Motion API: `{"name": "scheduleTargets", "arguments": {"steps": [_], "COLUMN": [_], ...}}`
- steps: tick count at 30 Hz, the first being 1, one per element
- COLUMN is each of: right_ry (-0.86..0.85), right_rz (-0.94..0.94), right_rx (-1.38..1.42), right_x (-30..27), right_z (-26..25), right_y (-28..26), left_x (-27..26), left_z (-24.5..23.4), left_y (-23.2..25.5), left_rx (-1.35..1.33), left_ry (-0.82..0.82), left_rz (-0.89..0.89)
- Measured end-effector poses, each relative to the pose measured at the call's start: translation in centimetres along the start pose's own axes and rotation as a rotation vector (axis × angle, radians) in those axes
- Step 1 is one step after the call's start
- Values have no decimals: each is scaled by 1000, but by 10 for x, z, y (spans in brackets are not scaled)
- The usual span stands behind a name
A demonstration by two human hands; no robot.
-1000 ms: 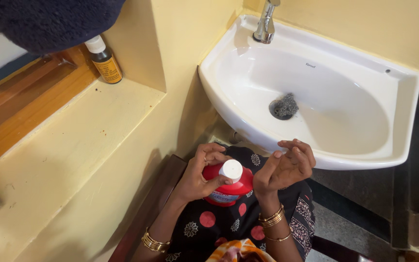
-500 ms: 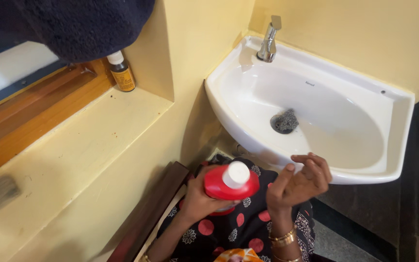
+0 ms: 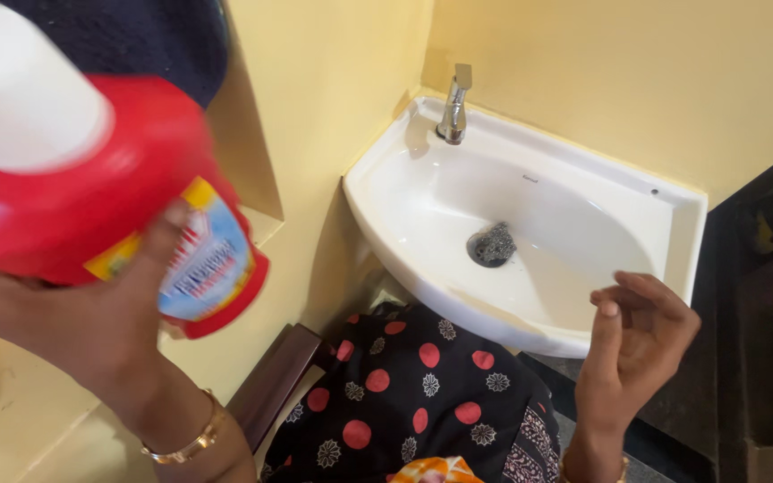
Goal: The person cleans a sink by applying liquid cleaner from a bottle and scrubbing the surface with a metal scouring pad.
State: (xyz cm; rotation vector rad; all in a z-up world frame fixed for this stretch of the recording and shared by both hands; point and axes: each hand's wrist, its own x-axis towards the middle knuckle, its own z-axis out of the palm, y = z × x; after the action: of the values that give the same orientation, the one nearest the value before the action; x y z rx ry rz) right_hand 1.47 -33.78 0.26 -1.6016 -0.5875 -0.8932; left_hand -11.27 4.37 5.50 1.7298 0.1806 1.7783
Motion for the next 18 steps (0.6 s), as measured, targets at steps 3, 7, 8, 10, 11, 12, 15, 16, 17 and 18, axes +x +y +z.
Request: {"name": "scheduleTargets", "arguments": {"steps": [3,7,8,10,11,12,15,16,17,18], "right_ry": [-138,-291,-326,-403,-442,-462,-534,-570,-607,-646], "right_rz": [106,176,185,152,137,109,58,69,80,110], "right_rx": [-12,-100,-128,-117,-111,-165,-298,-321,-343,-382], "right_x": [27,65,74,89,96,103,123,129,134,139], "right_z": [-4,-7,-6,-3,0,3,14,19,24,30], "right_y": [-3,-2,-1,2,3,4,11,15,20,25], "left_x": [15,25,28,34,37,42,45,43,41,40], "left_z": [7,21,25,30,32,35,43,43,44,43], "left_y": [-26,-34,-32,-27,-26,-28,-40,-49,-60,-73], "left_rx": [-114,39,98,171,195,215,182,157,271,387], "left_ry": [9,27,51,154,142,133,156,169,155,140], "left_rz": [-56,29,-11,-327,-270,-209,-317,-403,-290,-173]}}
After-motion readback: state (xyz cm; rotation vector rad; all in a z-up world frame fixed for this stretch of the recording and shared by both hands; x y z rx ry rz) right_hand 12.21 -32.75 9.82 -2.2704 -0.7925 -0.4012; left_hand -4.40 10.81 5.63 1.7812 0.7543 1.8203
